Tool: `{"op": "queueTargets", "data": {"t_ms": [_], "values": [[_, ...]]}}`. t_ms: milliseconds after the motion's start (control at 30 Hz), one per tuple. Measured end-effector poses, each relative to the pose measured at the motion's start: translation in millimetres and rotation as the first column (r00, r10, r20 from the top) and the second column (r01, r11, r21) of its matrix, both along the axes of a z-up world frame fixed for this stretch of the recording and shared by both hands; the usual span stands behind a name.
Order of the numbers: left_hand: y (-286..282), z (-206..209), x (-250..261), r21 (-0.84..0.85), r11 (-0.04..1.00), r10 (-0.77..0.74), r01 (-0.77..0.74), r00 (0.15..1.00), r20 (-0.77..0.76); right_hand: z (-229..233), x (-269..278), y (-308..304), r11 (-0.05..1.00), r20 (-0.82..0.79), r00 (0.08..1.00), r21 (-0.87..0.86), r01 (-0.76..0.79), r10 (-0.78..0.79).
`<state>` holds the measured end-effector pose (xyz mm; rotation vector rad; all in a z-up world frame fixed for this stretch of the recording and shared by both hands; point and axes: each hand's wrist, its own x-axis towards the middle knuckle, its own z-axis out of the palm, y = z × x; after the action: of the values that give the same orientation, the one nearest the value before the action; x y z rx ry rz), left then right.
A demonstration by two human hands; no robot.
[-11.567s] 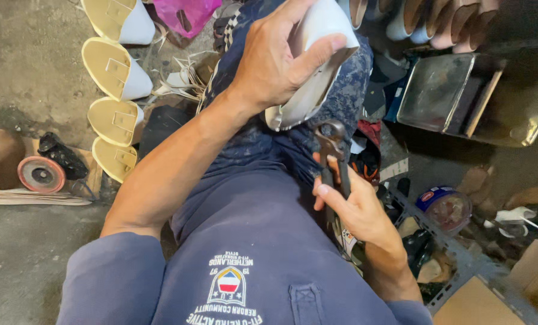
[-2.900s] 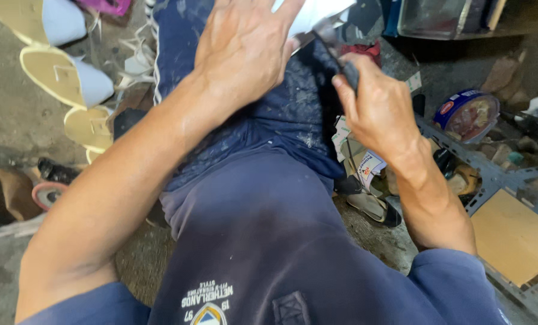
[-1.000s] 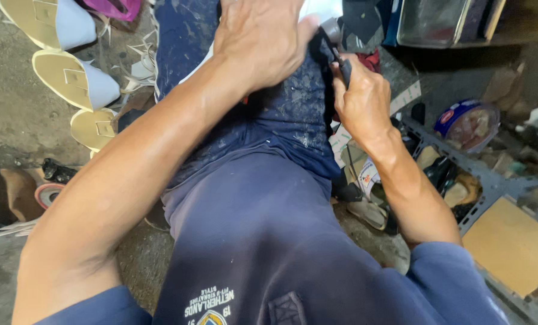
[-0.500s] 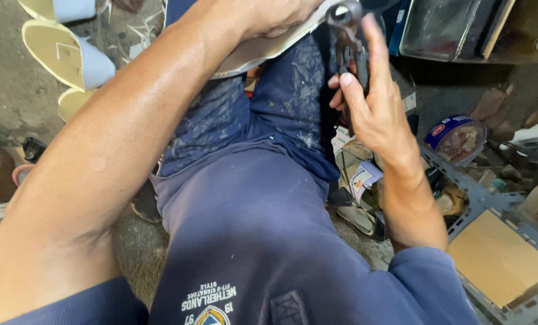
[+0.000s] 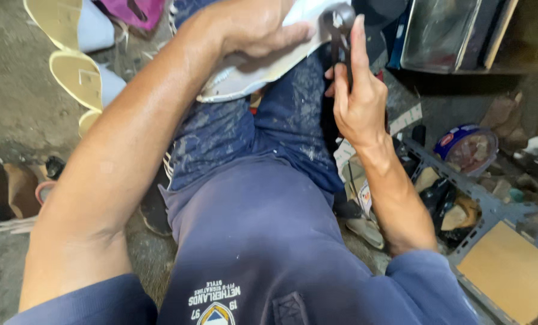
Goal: The person holds a white shoe on their lap and uses pliers to press and shape the sole edge. They then use a hammer to tap the sole and upper, repeatedly adjusting the shoe's position to work on different areas.
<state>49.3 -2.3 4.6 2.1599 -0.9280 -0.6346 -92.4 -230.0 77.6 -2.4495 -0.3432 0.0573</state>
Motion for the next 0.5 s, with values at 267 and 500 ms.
{"op": "queueTargets", "data": {"t_ms": [267,500], "values": [[6.8,23.3,0.3,-0.302,0.952,-0.073,0.054,0.996,-0.053,1.9,-3.2,8.8,0.995,0.129,0.992,0.101,-0.003,-0.010],[8.6,27.2,1.8,-0.352,0.933,-0.100,0.075,0.994,-0.054,-2.5,-7.9,11.2,1.000,0.031,0.999,-0.009,-0.017,0.017]]}}
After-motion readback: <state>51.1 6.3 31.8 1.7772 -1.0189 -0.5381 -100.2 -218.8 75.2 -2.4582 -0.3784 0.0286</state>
